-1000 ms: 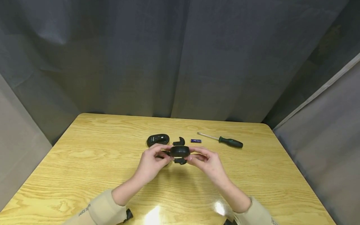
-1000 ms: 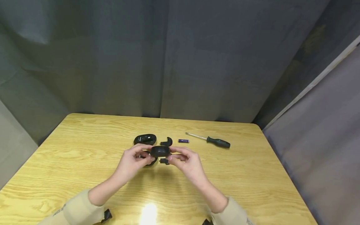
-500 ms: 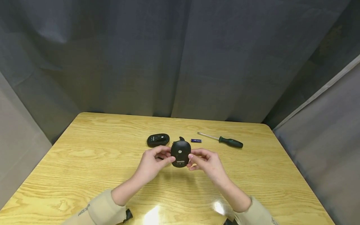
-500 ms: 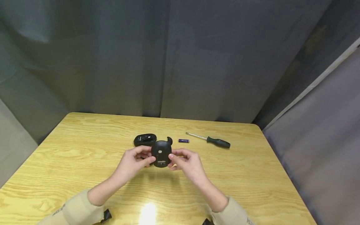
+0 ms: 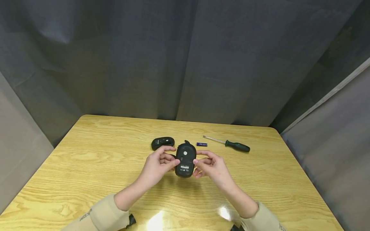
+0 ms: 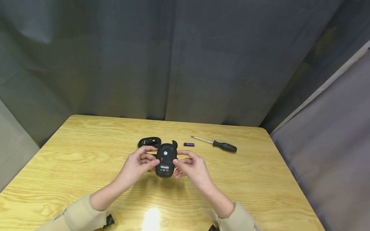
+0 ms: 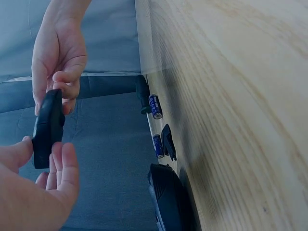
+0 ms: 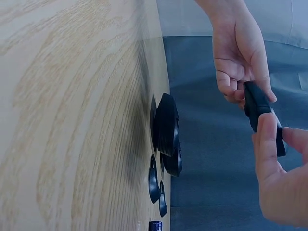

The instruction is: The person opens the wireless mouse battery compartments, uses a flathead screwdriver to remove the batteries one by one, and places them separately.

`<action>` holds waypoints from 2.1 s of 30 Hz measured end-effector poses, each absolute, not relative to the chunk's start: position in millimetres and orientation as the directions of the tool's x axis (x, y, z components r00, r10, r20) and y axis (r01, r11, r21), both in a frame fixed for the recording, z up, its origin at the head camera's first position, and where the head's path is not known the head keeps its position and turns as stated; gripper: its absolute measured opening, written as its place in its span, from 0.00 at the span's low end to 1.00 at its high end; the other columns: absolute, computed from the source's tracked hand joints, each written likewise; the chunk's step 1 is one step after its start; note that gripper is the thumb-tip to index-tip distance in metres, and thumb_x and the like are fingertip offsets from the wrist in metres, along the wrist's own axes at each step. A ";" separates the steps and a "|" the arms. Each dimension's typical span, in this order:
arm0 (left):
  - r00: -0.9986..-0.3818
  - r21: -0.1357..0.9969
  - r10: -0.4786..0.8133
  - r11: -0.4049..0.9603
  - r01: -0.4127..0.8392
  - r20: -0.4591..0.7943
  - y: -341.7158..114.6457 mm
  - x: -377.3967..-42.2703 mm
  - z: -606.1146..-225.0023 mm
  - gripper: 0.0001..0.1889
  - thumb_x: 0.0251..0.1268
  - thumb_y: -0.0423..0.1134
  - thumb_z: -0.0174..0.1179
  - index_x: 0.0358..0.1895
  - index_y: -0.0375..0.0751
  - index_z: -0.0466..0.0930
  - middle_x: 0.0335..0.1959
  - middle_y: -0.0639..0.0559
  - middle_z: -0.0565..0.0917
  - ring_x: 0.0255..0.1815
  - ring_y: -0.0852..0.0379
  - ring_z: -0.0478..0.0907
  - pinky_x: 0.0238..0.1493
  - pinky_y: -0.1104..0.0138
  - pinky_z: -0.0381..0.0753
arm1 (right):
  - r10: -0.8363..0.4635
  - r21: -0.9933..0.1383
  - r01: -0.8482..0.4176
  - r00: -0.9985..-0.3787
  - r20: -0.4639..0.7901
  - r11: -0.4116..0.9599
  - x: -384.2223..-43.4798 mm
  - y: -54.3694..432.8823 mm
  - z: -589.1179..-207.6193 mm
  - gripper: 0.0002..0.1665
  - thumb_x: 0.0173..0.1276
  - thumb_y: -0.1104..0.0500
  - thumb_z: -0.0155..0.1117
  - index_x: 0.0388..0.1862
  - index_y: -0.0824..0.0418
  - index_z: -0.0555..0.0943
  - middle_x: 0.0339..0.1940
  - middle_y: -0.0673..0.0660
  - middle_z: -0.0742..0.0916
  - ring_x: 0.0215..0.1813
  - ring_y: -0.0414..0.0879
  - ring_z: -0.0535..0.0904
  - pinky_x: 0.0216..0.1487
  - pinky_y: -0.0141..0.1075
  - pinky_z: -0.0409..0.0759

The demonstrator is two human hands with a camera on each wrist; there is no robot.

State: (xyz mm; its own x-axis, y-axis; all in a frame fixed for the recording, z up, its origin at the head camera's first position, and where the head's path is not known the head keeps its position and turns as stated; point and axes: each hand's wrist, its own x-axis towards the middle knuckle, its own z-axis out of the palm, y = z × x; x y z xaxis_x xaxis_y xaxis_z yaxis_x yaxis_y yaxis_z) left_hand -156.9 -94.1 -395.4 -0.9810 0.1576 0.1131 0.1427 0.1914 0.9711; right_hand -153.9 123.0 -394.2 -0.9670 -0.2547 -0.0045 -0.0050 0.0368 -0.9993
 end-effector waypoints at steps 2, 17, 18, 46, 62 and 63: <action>-0.980 0.974 0.167 0.182 0.136 0.105 -94.1 -156.7 -395.4 0.20 0.56 0.35 0.67 0.52 0.41 0.75 0.31 0.47 0.85 0.30 0.54 0.83 0.31 0.64 0.86 | -0.263 -0.999 0.001 -0.965 -0.011 0.038 -153.5 123.1 -393.8 0.28 0.64 0.59 0.65 0.60 0.68 0.70 0.34 0.65 0.86 0.25 0.49 0.84 0.31 0.43 0.86; -0.974 0.981 0.217 0.170 0.098 0.060 -95.7 -157.4 -397.3 0.21 0.55 0.38 0.68 0.53 0.42 0.75 0.34 0.45 0.85 0.32 0.54 0.85 0.35 0.57 0.86 | -0.263 -0.998 0.019 -0.964 -0.033 0.054 -154.2 122.5 -398.1 0.29 0.64 0.57 0.66 0.61 0.64 0.68 0.31 0.62 0.87 0.26 0.49 0.84 0.37 0.58 0.82; -0.974 0.981 0.217 0.168 0.095 0.058 -95.6 -157.5 -397.0 0.21 0.55 0.37 0.68 0.53 0.42 0.75 0.34 0.45 0.85 0.33 0.54 0.85 0.35 0.57 0.85 | -0.263 -0.998 0.022 -0.964 -0.035 0.053 -154.3 122.4 -398.4 0.29 0.64 0.57 0.66 0.60 0.63 0.68 0.31 0.62 0.87 0.26 0.49 0.84 0.38 0.59 0.81; -0.938 0.929 0.325 0.296 0.222 0.121 -98.2 -159.0 -389.7 0.09 0.62 0.34 0.62 0.45 0.40 0.82 0.41 0.47 0.84 0.40 0.55 0.81 0.40 0.69 0.83 | -0.303 -0.992 0.075 -0.947 -0.104 0.104 -154.2 128.9 -400.8 0.28 0.63 0.58 0.66 0.56 0.71 0.68 0.37 0.61 0.83 0.34 0.56 0.85 0.42 0.55 0.83; -0.911 0.929 0.400 0.289 0.230 0.101 -100.3 -162.1 -395.3 0.11 0.64 0.39 0.60 0.48 0.44 0.83 0.48 0.50 0.84 0.43 0.58 0.80 0.40 0.72 0.82 | -0.362 -0.981 0.087 -0.921 -0.146 0.174 -152.1 128.8 -406.8 0.28 0.63 0.57 0.66 0.58 0.67 0.70 0.33 0.60 0.83 0.26 0.53 0.83 0.30 0.45 0.85; -0.909 0.928 0.404 0.289 0.234 0.103 -100.5 -162.2 -395.7 0.12 0.64 0.39 0.60 0.49 0.43 0.83 0.48 0.50 0.84 0.44 0.58 0.80 0.40 0.72 0.82 | -0.366 -0.981 0.088 -0.919 -0.146 0.170 -152.0 128.6 -406.9 0.29 0.63 0.57 0.66 0.59 0.68 0.69 0.33 0.60 0.83 0.26 0.52 0.83 0.31 0.46 0.85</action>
State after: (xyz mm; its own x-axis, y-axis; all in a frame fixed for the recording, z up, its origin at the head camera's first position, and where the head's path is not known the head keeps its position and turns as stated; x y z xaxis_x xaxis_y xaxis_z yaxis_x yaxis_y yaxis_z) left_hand -162.2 -100.5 -395.7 -0.9088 0.4044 0.1030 0.2340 0.2894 0.9281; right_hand -152.0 128.6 -406.9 -0.9191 -0.3660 -0.1462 0.0883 0.1704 -0.9814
